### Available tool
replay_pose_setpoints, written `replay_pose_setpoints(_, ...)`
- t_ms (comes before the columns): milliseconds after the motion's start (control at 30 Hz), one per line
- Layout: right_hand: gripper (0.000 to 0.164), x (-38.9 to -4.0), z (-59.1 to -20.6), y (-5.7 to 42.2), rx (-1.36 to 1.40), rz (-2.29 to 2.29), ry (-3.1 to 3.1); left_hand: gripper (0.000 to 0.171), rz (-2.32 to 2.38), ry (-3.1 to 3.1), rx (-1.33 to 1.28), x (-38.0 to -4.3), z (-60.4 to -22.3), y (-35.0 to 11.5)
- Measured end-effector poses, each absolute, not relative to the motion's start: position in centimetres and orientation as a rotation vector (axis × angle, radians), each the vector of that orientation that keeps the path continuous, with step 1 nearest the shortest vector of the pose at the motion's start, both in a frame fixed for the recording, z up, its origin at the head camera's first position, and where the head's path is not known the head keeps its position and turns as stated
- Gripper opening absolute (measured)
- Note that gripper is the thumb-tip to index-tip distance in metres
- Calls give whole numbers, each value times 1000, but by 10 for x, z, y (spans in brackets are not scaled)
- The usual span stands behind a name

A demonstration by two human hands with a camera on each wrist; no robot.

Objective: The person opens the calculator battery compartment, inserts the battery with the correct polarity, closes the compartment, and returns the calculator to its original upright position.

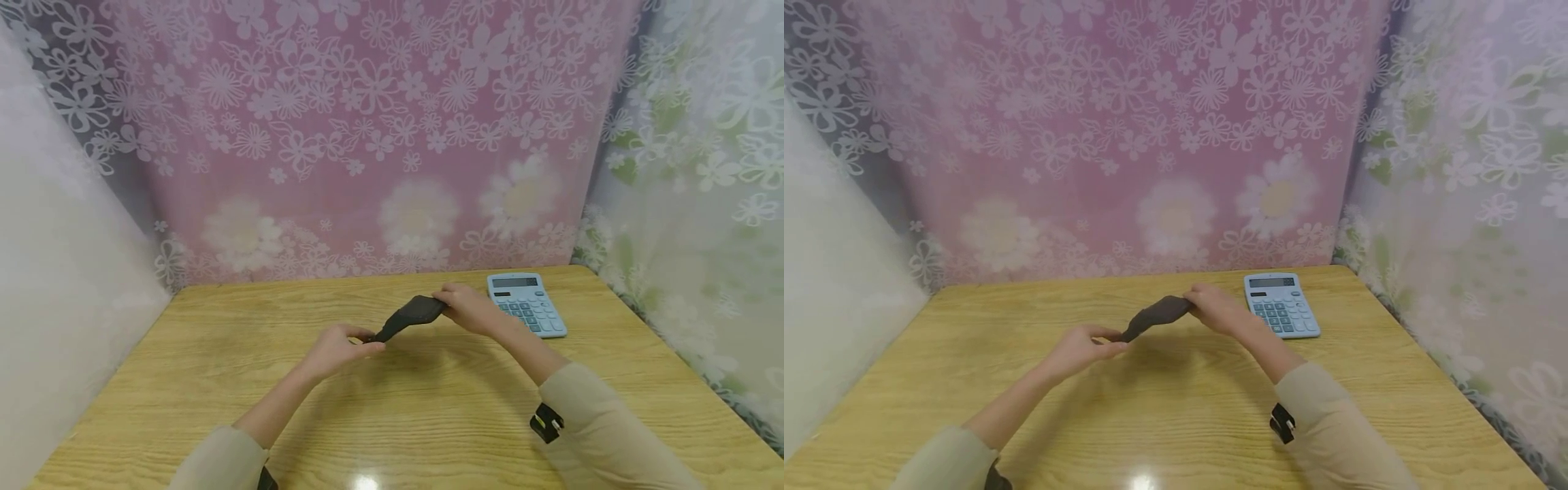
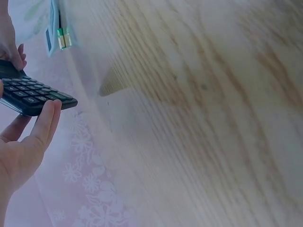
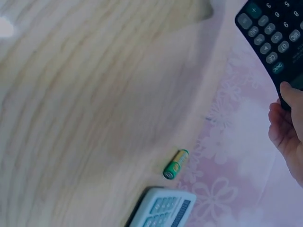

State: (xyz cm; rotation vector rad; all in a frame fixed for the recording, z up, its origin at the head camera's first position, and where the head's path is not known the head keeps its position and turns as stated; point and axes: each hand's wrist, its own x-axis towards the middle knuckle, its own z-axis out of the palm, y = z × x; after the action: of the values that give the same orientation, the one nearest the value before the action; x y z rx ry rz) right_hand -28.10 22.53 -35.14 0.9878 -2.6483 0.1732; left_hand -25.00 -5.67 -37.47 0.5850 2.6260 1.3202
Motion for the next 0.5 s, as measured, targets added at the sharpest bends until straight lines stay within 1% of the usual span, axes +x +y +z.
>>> replay_pose_setpoints(100,27,-279,-345,232,985,205,-2660,43,1353,2590,624,-250,-374,-54)
replay_pose_setpoints(200,22,-277,-340,239,1000,286,-2679,37,1405,2555,641,-248,-371,-50)
replay_pose_setpoints(300,17,-275,-337,246,1026,388,-2689,34,1436,2544,653,-245,-369,-45)
replay_pose_setpoints(467,17,-273,-337,260,1023,539,-2710,30,1410,2572,726,-241,-368,-33)
replay_pose_setpoints(500,14,-272,-336,263,1013,589,-2724,29,1409,2570,739,-241,-368,-31)
